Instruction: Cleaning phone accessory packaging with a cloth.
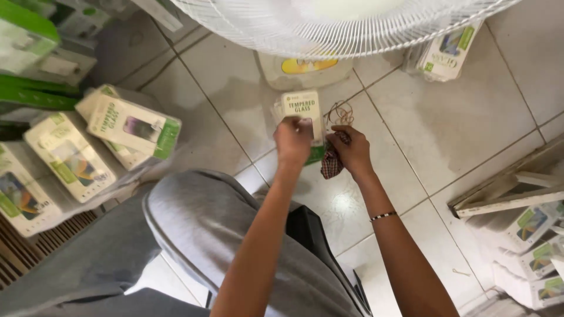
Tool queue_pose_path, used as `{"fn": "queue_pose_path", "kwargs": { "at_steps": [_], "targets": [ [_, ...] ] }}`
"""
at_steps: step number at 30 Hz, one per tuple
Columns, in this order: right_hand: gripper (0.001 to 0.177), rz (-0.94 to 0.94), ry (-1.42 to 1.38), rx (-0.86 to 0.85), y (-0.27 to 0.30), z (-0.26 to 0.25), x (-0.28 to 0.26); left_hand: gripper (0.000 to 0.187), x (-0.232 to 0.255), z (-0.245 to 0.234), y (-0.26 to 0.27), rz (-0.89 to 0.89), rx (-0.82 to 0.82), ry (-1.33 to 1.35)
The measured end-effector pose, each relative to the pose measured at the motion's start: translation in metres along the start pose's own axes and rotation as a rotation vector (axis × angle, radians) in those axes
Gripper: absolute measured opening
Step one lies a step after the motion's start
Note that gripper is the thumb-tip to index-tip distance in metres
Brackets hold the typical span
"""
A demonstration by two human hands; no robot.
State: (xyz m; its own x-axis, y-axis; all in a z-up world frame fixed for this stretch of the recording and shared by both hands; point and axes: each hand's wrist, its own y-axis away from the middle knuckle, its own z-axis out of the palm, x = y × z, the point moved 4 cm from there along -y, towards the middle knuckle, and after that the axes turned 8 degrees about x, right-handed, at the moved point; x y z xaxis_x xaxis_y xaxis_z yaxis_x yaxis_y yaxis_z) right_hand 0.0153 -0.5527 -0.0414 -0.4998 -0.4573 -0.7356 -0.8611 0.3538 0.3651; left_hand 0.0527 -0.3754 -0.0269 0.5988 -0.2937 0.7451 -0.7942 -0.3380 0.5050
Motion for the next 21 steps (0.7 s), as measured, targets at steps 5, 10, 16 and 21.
{"fn": "queue_pose_path", "kwargs": {
  "at_steps": [5, 10, 16, 21],
  "targets": [
    [0.031, -0.023, 0.103, -0.035, -0.010, 0.020, 0.028, 0.042, -0.046, 0.008, -0.010, 0.114, 0.029, -0.320],
    [0.030, -0.037, 0.083, -0.041, -0.008, 0.023, 0.029, 0.060, -0.083, 0.028, -0.025, 0.129, -0.070, -0.381],
    [0.030, -0.036, 0.059, -0.023, -0.009, 0.032, 0.035, 0.064, -0.073, 0.024, -0.023, 0.136, -0.105, -0.357],
    [0.029, -0.029, 0.049, 0.035, -0.005, 0.024, 0.025, 0.054, -0.031, 0.000, -0.009, 0.165, -0.036, -0.107]
  ]
}}
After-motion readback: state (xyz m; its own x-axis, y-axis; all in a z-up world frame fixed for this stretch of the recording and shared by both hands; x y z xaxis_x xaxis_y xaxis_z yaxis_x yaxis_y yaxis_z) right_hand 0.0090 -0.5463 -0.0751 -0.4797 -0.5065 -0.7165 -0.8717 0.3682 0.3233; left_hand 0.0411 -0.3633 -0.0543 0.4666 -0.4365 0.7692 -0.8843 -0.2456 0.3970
